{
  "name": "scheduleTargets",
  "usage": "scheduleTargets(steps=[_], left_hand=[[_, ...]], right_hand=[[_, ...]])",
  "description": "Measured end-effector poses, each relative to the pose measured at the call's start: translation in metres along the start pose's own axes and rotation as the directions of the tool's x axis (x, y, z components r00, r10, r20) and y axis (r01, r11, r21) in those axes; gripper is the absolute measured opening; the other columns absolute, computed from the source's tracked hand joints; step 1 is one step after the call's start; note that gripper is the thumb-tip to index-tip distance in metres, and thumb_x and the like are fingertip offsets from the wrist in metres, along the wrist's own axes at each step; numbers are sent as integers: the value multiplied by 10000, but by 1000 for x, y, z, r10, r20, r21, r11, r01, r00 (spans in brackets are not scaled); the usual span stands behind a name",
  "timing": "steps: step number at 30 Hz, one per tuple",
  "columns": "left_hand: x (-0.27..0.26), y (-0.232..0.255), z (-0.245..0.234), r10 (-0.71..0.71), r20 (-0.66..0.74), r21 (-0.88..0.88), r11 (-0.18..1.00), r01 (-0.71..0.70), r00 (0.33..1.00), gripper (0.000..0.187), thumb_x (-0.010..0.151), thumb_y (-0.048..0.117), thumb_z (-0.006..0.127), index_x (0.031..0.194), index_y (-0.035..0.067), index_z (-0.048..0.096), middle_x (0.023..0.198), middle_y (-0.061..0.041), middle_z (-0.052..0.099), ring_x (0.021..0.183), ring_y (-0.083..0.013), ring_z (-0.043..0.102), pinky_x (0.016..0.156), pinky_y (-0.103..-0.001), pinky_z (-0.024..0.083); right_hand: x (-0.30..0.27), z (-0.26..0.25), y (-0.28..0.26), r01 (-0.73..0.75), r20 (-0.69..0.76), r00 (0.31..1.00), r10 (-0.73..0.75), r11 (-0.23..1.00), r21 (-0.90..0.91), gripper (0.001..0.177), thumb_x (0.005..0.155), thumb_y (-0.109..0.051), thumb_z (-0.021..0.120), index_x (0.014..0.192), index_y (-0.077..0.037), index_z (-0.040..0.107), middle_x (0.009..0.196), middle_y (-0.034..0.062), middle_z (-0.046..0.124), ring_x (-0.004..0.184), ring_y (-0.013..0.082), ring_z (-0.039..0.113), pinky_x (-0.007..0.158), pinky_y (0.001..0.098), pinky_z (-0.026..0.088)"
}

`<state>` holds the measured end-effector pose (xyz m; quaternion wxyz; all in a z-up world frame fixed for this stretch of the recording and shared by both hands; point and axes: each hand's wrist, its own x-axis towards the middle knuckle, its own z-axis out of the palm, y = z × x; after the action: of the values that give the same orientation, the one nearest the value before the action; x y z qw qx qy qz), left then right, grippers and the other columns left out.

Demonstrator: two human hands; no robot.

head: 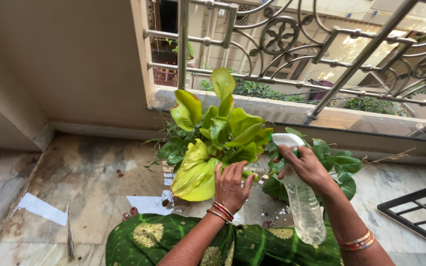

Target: The person sits on a balcony and sprays water from a clear plastic bottle onto the leaves of two potted plants. They use their left hand to lift and turn the leaves while spraying with their right hand to ensure coverage.

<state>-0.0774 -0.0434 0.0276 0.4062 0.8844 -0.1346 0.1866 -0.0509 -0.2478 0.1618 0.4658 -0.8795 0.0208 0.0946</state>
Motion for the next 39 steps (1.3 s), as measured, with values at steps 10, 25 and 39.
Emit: scheduleTargets(steps=[10, 25, 39], left_hand=[[-28, 36, 55, 140, -40, -190, 971, -145, 989, 323, 1014, 209, 671, 1320, 119, 624, 1330, -71, 694, 1260, -232, 646, 1170, -377, 458], [58, -9, 219, -515, 339, -794, -606, -54, 787, 1024, 805, 349, 825, 1593, 96, 222, 1701, -92, 294, 1541, -269, 289, 1198, -449, 264], [112, -64, 297, -642, 463, -736, -663, -138, 612, 327, 914, 230, 758, 1164, 62, 628, 1049, -77, 667, 954, -224, 630, 834, -372, 571]], right_hand=[[14, -19, 18, 104, -16, 995, -103, 987, 125, 571, 940, -549, 600, 1015, -5, 754, 792, 108, 747, 607, 179, 727, 582, 363, 580], [54, -25, 128, 292, -127, 955, -270, 933, 209, 526, 967, -462, 573, 1177, 2, 702, 932, 69, 781, 625, 154, 740, 570, 348, 593], [69, -29, 143, 238, 144, 943, -300, 911, 338, 643, 934, -585, 523, 1228, -27, 649, 864, 62, 760, 666, 125, 731, 648, 301, 576]])
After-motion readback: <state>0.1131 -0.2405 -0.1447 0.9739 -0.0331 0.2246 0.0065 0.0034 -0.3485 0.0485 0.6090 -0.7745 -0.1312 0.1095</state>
